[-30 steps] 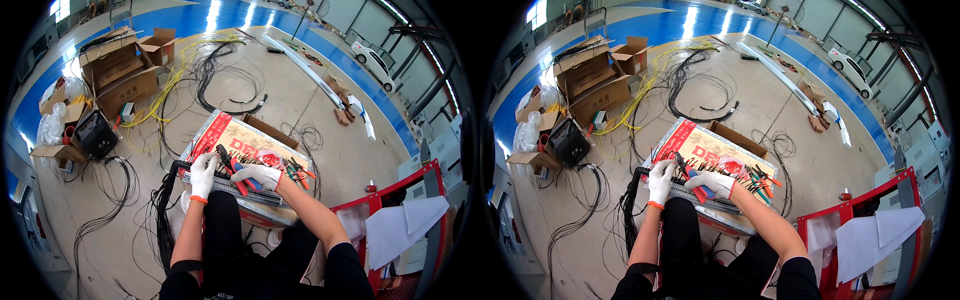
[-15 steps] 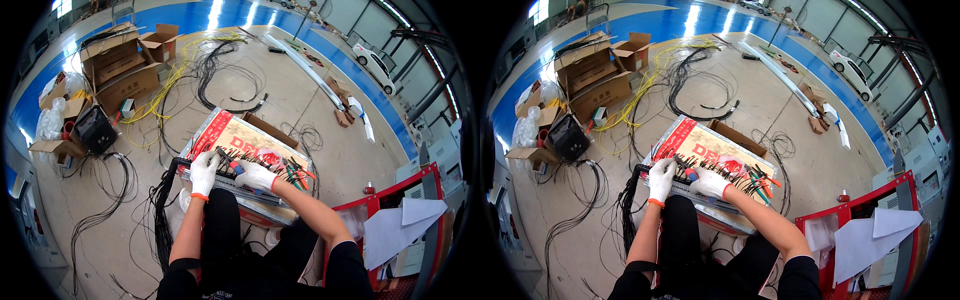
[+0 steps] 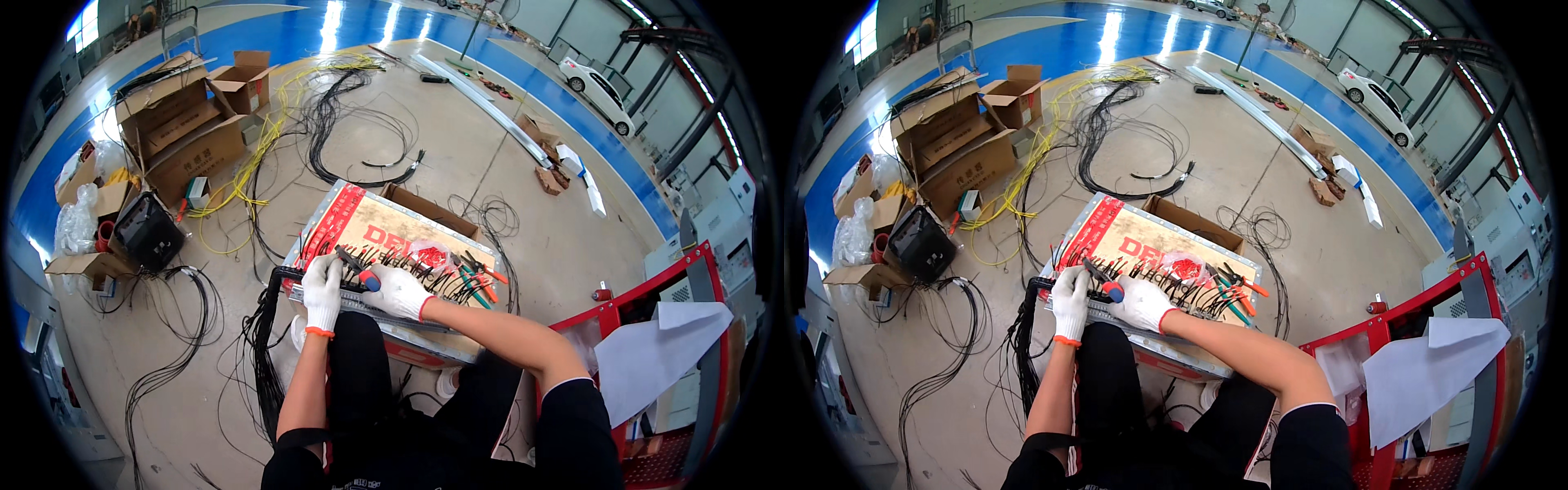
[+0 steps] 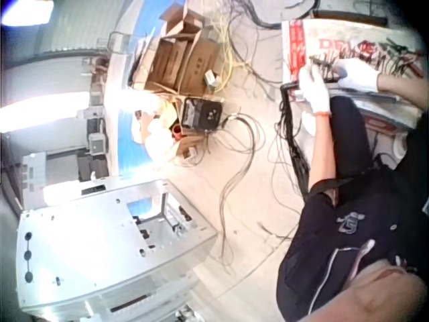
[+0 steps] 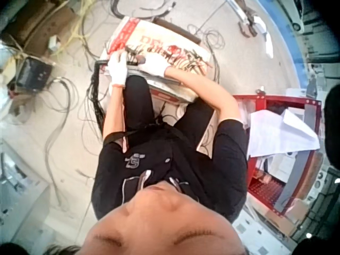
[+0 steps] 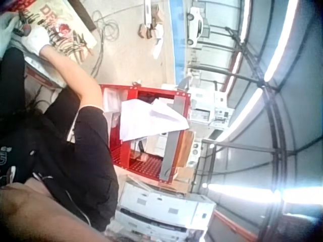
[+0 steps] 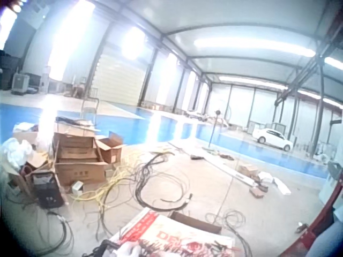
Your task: The person sits on the floor and uses pliers to strip and crimp wires attached to a terminal block. They then use a heat gun to apply heat shrink tubing to the connections. The person works methodically on multiple wires, organizing them on the board.
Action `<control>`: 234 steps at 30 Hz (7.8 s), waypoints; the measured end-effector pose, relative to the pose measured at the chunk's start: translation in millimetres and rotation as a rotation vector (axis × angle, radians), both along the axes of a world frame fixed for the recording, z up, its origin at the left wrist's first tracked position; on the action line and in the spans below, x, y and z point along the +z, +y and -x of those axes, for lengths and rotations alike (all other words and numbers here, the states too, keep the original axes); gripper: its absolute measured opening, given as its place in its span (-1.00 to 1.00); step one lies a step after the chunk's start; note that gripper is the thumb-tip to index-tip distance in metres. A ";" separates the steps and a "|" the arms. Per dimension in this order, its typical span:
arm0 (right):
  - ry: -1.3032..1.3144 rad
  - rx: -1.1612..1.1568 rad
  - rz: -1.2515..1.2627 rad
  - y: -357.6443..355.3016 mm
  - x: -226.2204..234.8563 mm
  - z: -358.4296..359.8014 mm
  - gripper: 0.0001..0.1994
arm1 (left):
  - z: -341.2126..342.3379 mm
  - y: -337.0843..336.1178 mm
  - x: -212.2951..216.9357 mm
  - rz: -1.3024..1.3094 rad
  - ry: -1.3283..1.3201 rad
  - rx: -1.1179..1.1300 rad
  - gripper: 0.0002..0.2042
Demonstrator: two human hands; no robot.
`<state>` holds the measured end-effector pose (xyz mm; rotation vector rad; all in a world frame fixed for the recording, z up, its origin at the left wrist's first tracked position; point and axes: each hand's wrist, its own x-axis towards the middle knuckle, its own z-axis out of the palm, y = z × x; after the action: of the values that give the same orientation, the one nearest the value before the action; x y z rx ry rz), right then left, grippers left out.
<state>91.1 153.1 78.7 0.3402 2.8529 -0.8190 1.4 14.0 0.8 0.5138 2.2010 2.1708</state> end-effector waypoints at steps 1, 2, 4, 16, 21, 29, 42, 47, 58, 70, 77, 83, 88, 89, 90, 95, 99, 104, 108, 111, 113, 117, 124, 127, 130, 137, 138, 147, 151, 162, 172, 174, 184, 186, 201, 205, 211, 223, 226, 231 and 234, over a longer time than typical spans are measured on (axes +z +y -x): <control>-0.038 -0.027 0.031 -4.1 6.0 -2.0 -0.49 | 2.3 -1.0 -1.7 -0.026 -0.020 -0.014 -0.84; -0.332 0.023 0.279 -7.6 41.5 6.9 -0.51 | 5.4 -6.0 -7.0 -0.049 -0.042 -0.012 -0.84; -0.272 -0.241 1.050 3.4 33.5 -3.0 -0.60 | 3.4 -4.5 -10.5 -0.073 -0.050 -0.025 -0.83; -0.053 -0.383 1.500 -4.2 -12.4 -67.5 -0.53 | 22.9 -0.8 26.3 0.362 0.122 0.208 -0.75; 0.065 -0.328 1.570 -11.1 -6.5 -78.8 -0.52 | 22.7 2.7 36.2 0.610 0.157 0.261 -0.69; 0.163 -0.390 1.470 -25.6 -11.4 -80.8 -0.51 | 33.3 -1.6 4.4 0.278 0.154 0.118 -0.66; -0.291 0.029 0.717 -8.7 39.2 -9.0 -0.39 | 24.2 -13.3 -3.2 -0.180 -0.124 0.023 -0.81; -0.310 0.013 0.764 -1.8 21.6 10.8 -0.37 | 26.3 -4.9 -14.6 -0.289 -0.215 0.089 -0.89; -0.327 -0.307 1.014 -2.6 19.9 28.1 -0.75 | 19.0 -16.8 0.8 -0.159 -0.046 -0.014 -0.81; -0.281 -0.054 0.452 -7.5 26.4 28.1 -0.48 | 19.7 -13.4 -6.8 -0.176 -0.137 0.005 -0.81; -0.194 -0.128 0.155 -16.2 5.0 28.5 -0.51 | 22.6 -10.7 -13.9 -0.170 -0.153 0.020 -0.80; -0.334 -0.029 0.385 -3.0 13.7 35.6 -0.56 | 22.4 -10.2 -14.8 -0.181 -0.142 0.017 -0.81; -0.162 -0.059 0.072 -17.4 3.1 27.3 -0.52 | 21.2 -11.5 -13.8 -0.149 -0.146 0.025 -0.81; -0.146 -0.077 0.086 -19.6 2.0 26.6 -0.59 | 22.6 -12.2 -14.0 -0.152 -0.139 0.023 -0.80; -0.112 -0.066 0.086 -18.3 -2.0 26.0 -0.59 | 22.0 -11.0 -11.7 -0.156 -0.132 0.015 -0.80; -0.139 -0.069 0.325 -18.1 7.7 25.8 -0.52 | 23.6 -16.1 -7.1 -0.208 -0.205 -0.008 -0.81; -0.294 -0.300 1.121 -8.8 21.2 25.6 -0.65 | 20.7 -10.8 -9.3 -0.321 -0.200 0.019 -0.87; -0.248 -0.302 1.090 -6.0 26.6 21.2 -0.68 | 12.9 -9.1 -5.2 -0.332 -0.197 0.113 -0.89; -0.228 -0.255 0.956 -12.7 31.3 11.0 -0.66 | 16.9 -5.7 -15.2 -0.157 0.144 0.308 -0.87; -0.239 -0.226 0.907 -14.9 27.8 9.4 -0.64 | 15.8 -13.7 -13.8 -0.289 -0.222 0.086 -0.81; -0.234 -0.239 0.937 -15.8 28.0 11.9 -0.61 | 9.9 -10.2 -4.2 -0.318 -0.174 0.091 -0.80; -0.281 -0.224 0.903 -8.1 22.2 20.1 -0.58 | 14.5 -11.9 -6.1 -0.236 -0.108 0.069 -0.82; -0.289 -0.198 0.851 -8.2 25.0 23.0 -0.52 | 14.1 -8.0 -10.4 -0.252 -0.163 0.057 -0.87; -0.302 -0.195 0.705 -10.4 34.8 22.9 -0.48 | 14.3 -7.8 -10.9 -0.259 -0.173 0.062 -0.88; -0.211 -0.099 0.587 -9.8 23.8 25.8 -0.44 | 12.8 -6.8 -9.6 -0.235 -0.209 0.067 -0.87; -0.187 -0.044 0.003 -18.4 -0.8 33.3 -0.48 | 15.7 -6.7 -16.4 -0.228 -0.176 0.084 -0.85; -0.167 -0.031 -0.011 -21.1 1.0 33.6 -0.51 | 16.0 -7.8 -16.4 -0.250 -0.182 0.088 -0.85; 0.043 0.029 -0.035 -18.4 -14.8 29.2 -0.65 | 17.7 -11.4 -19.2 -0.249 -0.159 0.070 -0.84; 0.140 0.039 -0.052 -16.8 -24.5 30.2 -0.65 | 17.4 -9.4 -21.2 -0.273 -0.172 0.058 -0.85; -0.284 -0.291 1.112 -6.1 42.0 24.1 -0.72 | 12.5 -15.7 -1.8 -0.181 0.109 0.184 -0.83; -0.358 -0.258 0.952 -14.2 41.8 24.4 -0.75 | 10.5 -16.6 -1.5 -0.369 -0.197 0.012 -0.85; -0.372 -0.251 0.925 -13.2 38.8 27.2 -0.74 | 12.2 -19.6 -1.1 -0.222 -0.189 0.010 -0.85; -0.372 -0.119 0.665 -16.8 54.1 28.6 -0.56 | 14.3 -14.7 -10.7 -0.197 -0.053 0.058 -0.86; -0.336 -0.032 0.506 -13.2 42.4 32.5 -0.48 | 14.4 -14.2 -13.6 -0.187 -0.070 0.061 -0.87; -0.094 -0.037 0.065 -31.4 8.7 29.9 -0.53 | 14.8 -19.3 -16.8 -0.223 -0.155 0.037 -0.86; -0.217 -0.130 0.627 -20.7 21.7 24.2 -0.41 | 14.4 -18.3 -14.4 -0.189 -0.124 0.052 -0.86; -0.028 -0.197 0.693 -11.4 25.5 -3.8 -0.31 | 34.1 -27.7 11.5 -0.092 0.093 0.414 -0.63; -0.066 -0.019 0.614 -6.2 18.7 -20.9 -0.02 | 57.4 -52.0 24.0 -0.118 -0.315 -0.127 -0.67; -0.091 0.067 0.371 -15.9 28.2 -8.7 0.00 | 55.9 -58.3 17.0 -0.184 -0.339 -0.156 -0.74; -0.216 0.031 0.460 -19.0 28.4 16.9 -0.19 | 54.7 -56.6 7.9 -0.274 -0.406 -0.114 -0.82; -0.273 -0.127 0.699 -11.7 11.7 29.9 -0.43 | 49.6 -50.4 10.4 -0.279 -0.412 -0.113 -0.84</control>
<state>61.3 141.3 90.4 0.4831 2.1391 -1.5707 -48.2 -36.4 11.2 0.1631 1.6373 2.2830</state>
